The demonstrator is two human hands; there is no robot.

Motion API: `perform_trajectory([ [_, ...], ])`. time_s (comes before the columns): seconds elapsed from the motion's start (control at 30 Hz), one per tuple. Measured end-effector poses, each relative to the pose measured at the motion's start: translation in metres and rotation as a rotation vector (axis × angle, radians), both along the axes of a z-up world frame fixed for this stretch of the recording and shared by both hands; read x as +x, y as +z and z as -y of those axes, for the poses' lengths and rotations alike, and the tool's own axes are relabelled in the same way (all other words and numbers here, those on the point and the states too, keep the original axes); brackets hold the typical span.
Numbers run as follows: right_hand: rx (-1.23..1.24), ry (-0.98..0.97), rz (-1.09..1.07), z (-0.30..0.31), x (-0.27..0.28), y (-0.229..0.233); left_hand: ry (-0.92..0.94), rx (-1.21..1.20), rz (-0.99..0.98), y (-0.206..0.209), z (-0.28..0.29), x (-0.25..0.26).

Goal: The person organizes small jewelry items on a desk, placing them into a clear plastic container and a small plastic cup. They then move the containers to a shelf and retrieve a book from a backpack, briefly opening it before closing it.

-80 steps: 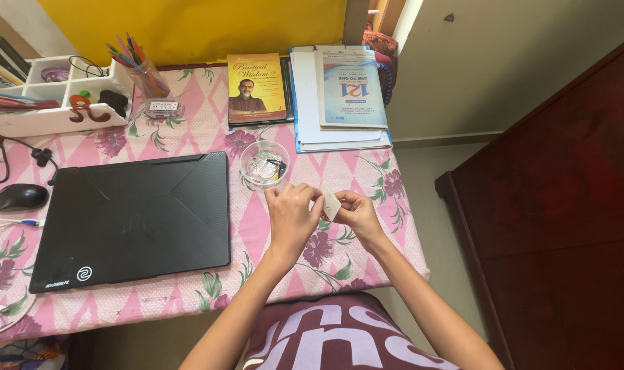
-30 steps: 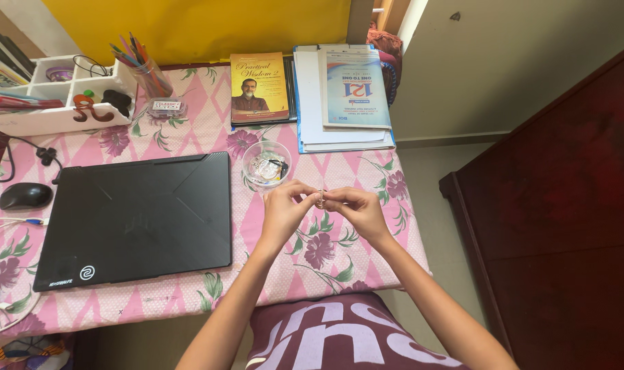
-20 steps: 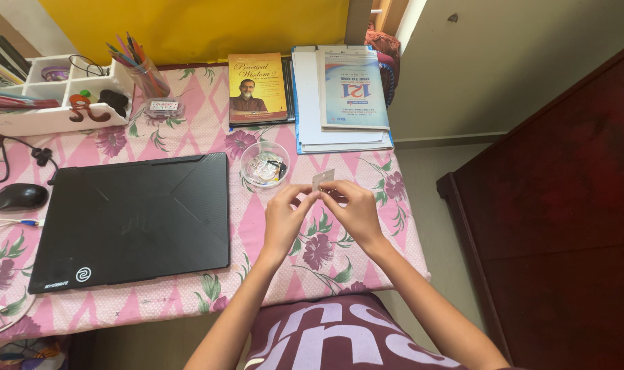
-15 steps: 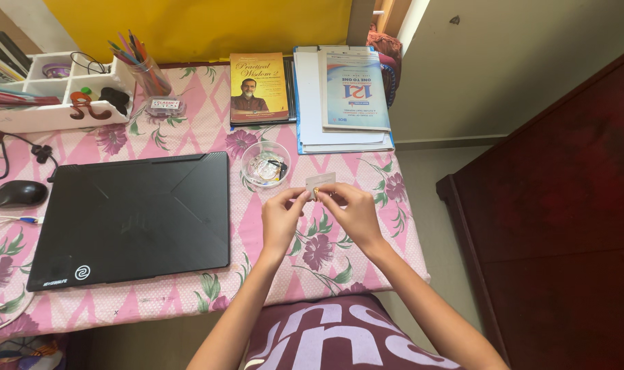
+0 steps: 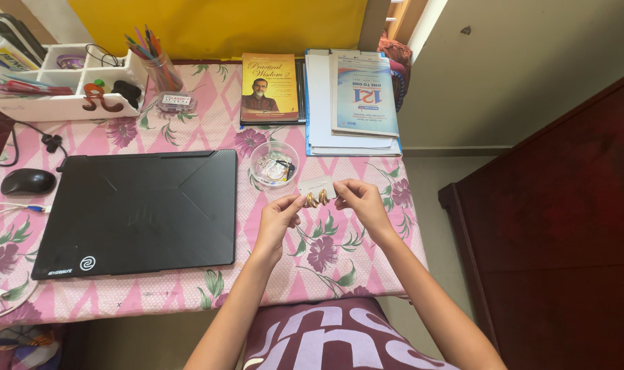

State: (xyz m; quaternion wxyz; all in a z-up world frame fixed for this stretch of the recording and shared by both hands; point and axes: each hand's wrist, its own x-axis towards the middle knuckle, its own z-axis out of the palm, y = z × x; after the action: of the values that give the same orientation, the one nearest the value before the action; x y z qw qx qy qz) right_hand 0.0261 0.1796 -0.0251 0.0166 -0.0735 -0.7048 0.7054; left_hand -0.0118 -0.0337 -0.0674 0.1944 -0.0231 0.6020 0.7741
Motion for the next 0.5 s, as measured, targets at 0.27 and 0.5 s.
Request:
perform_trajectory([
  [0.27,-0.056,0.044,0.014,0.014,-0.002,-0.014,0.069,-0.097,-0.14,0.014,0.005,0.008],
  [0.5,-0.107,0.033,0.07,0.029,-0.002,-0.027,0.152,-0.454,-0.417,0.023,0.009,0.014],
])
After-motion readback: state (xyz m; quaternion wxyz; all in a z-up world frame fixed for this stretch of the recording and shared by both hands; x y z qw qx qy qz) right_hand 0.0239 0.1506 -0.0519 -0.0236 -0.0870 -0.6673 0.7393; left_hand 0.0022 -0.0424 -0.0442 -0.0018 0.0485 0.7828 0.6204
